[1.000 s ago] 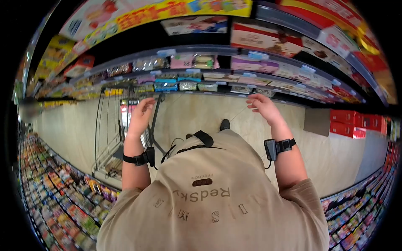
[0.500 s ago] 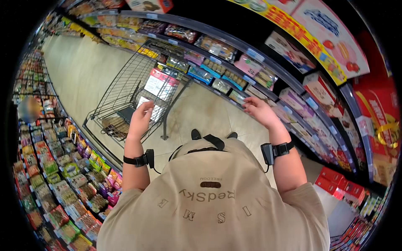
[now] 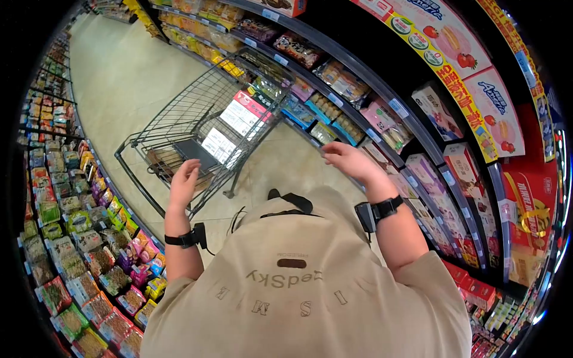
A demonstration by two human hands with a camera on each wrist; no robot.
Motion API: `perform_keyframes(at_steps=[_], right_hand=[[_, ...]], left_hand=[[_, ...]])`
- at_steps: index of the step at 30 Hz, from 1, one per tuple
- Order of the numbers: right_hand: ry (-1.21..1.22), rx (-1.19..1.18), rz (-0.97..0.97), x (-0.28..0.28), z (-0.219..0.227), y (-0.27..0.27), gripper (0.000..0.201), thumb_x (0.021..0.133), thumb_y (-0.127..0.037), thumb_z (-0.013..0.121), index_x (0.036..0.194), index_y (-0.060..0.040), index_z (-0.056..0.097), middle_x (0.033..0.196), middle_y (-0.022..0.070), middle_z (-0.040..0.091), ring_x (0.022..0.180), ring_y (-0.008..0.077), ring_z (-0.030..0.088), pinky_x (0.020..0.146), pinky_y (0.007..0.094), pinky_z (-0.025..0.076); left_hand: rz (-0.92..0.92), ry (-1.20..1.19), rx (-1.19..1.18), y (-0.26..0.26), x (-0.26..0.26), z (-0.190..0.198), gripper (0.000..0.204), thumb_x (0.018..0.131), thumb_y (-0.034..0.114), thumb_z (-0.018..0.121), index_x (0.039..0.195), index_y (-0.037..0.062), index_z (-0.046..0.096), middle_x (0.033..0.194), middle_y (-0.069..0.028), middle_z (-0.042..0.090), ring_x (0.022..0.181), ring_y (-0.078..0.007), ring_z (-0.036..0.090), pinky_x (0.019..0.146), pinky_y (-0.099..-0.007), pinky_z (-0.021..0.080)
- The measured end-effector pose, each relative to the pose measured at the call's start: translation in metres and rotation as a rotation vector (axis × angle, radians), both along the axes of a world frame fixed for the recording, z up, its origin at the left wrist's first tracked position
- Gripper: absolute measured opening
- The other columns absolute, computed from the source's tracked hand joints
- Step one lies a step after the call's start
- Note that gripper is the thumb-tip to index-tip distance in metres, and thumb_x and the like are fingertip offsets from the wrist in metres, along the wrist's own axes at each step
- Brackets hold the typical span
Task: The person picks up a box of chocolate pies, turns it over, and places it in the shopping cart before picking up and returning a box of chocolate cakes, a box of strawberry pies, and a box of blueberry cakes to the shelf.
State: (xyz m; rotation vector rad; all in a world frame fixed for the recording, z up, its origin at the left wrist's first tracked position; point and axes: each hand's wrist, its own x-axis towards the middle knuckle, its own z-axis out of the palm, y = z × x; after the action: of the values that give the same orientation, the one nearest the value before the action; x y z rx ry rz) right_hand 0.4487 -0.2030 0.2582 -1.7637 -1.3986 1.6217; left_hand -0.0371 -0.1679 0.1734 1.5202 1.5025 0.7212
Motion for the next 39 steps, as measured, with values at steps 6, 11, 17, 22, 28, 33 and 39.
perform_keyframes(at_steps=[6,11,17,22,28,33,39], right_hand=[[-0.082,-0.019,0.120,-0.014,-0.006,0.010,0.039,0.099,-0.024,0.060,0.131,-0.0009,0.059,0.109,0.0081,0.069,0.100,0.0146,0.064,0.089,0.0316,0.050],[-0.080,-0.005,0.128,-0.016,-0.022,0.020,0.040,0.099,-0.026,0.060,0.130,-0.0006,0.059,0.108,0.0088,0.069,0.101,0.0166,0.065,0.088,0.0323,0.050],[-0.043,-0.068,0.129,-0.017,-0.035,0.030,0.040,0.100,-0.027,0.060,0.132,-0.0026,0.059,0.109,0.0092,0.070,0.101,0.0177,0.066,0.085,0.0330,0.051],[-0.025,-0.093,0.181,-0.015,-0.054,0.061,0.041,0.100,-0.027,0.060,0.133,-0.0034,0.058,0.110,0.0079,0.069,0.101,0.0159,0.065,0.085,0.0317,0.050],[-0.006,-0.079,0.292,-0.033,-0.060,0.117,0.039,0.099,-0.026,0.059,0.130,-0.0025,0.059,0.107,0.0059,0.068,0.098,0.0143,0.063,0.085,0.0317,0.049],[0.012,-0.125,0.329,-0.046,-0.071,0.157,0.038,0.101,-0.023,0.058,0.133,-0.0020,0.057,0.117,0.0042,0.067,0.101,0.0104,0.062,0.085,0.0277,0.049],[-0.028,-0.188,0.390,-0.051,-0.055,0.210,0.040,0.101,-0.025,0.059,0.133,-0.0017,0.057,0.118,0.0050,0.067,0.105,0.0119,0.061,0.090,0.0302,0.049]], left_hand=[[0.023,-0.028,-0.052,-0.010,-0.021,-0.024,0.026,0.100,0.009,0.058,0.125,0.0025,0.062,0.115,-0.0140,0.070,0.102,-0.0214,0.066,0.090,-0.0332,0.052],[-0.014,0.006,-0.092,-0.020,-0.017,-0.033,0.027,0.100,0.010,0.058,0.126,0.0015,0.061,0.115,-0.0133,0.070,0.103,-0.0201,0.066,0.091,-0.0326,0.051],[-0.039,0.010,-0.128,-0.017,-0.017,-0.035,0.028,0.101,0.011,0.059,0.127,0.0007,0.061,0.115,-0.0124,0.070,0.102,-0.0191,0.066,0.091,-0.0322,0.051],[0.047,0.002,-0.138,-0.011,-0.022,-0.028,0.030,0.101,0.011,0.059,0.127,-0.0011,0.060,0.114,-0.0126,0.070,0.101,-0.0190,0.065,0.091,-0.0320,0.051],[0.071,0.086,-0.170,-0.008,-0.027,-0.033,0.031,0.100,0.013,0.059,0.127,-0.0009,0.060,0.114,-0.0148,0.070,0.103,-0.0224,0.067,0.090,-0.0344,0.052],[0.127,0.111,-0.198,-0.007,-0.024,-0.051,0.031,0.098,0.013,0.060,0.126,-0.0002,0.061,0.114,-0.0169,0.070,0.105,-0.0266,0.067,0.091,-0.0365,0.053],[0.113,0.118,-0.226,0.028,-0.018,-0.049,0.032,0.098,0.012,0.060,0.127,0.0006,0.061,0.117,-0.0184,0.069,0.107,-0.0286,0.067,0.092,-0.0375,0.053]])
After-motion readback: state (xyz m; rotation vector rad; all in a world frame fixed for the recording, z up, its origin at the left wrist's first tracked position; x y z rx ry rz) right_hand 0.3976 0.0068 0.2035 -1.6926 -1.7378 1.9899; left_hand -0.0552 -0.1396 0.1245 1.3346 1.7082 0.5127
